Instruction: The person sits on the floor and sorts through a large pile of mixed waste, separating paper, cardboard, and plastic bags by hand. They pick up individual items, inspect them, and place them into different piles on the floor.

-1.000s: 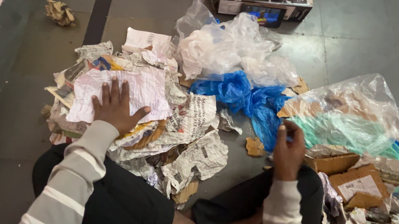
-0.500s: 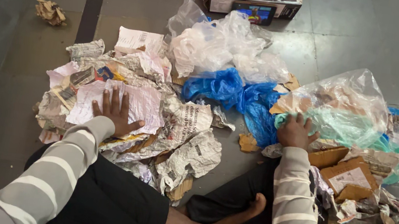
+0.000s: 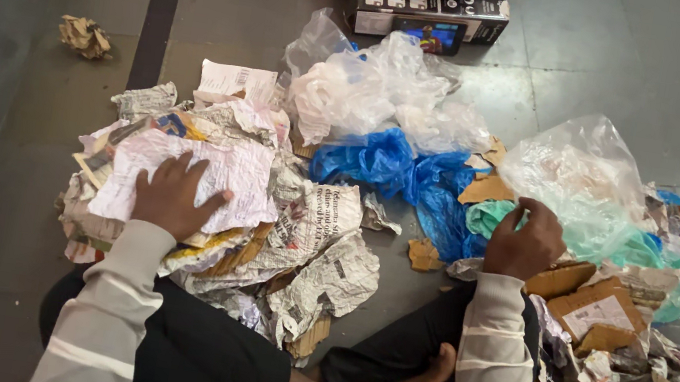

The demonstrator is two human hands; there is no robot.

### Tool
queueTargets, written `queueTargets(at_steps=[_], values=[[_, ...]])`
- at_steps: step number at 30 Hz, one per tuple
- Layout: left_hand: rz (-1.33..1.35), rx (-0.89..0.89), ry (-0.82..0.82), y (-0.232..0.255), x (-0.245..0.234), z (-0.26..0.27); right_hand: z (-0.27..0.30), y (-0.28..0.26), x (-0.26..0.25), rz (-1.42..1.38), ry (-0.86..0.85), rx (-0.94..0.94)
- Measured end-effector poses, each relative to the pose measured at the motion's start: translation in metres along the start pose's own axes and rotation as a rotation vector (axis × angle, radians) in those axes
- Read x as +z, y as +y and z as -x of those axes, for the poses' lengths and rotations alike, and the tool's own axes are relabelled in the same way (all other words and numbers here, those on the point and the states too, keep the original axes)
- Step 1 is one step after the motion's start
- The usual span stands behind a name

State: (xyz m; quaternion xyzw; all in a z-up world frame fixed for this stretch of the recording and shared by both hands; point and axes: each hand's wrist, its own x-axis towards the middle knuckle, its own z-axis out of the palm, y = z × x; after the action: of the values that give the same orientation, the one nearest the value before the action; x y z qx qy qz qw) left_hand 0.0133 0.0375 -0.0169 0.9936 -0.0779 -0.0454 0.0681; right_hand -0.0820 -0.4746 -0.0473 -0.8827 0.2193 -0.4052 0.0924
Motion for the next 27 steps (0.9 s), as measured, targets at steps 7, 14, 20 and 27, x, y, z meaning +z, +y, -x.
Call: queueTargets(at_steps=[7, 14, 20, 27], values=[[0.455, 0.306, 0.568, 0.034, -0.038, 0.014, 0.008, -0.035, -0.017, -0.349, 0.168, -0.044], [0.967, 0.206, 0.05, 0.092, -0.028, 0.031, 0.072, -0.087, -0.04, -0.365, 0.173, -0.441], [1.133, 0.447, -0.257, 0.138, -0.006, 0.058, 0.141, -0.143, -0.068, -0.788, -0.15, -0.415], [1.087, 0.337, -0.214, 0.15, 0.007, 0.065, 0.141, -0.145, -0.066, -0.833, -0.384, -0.188]])
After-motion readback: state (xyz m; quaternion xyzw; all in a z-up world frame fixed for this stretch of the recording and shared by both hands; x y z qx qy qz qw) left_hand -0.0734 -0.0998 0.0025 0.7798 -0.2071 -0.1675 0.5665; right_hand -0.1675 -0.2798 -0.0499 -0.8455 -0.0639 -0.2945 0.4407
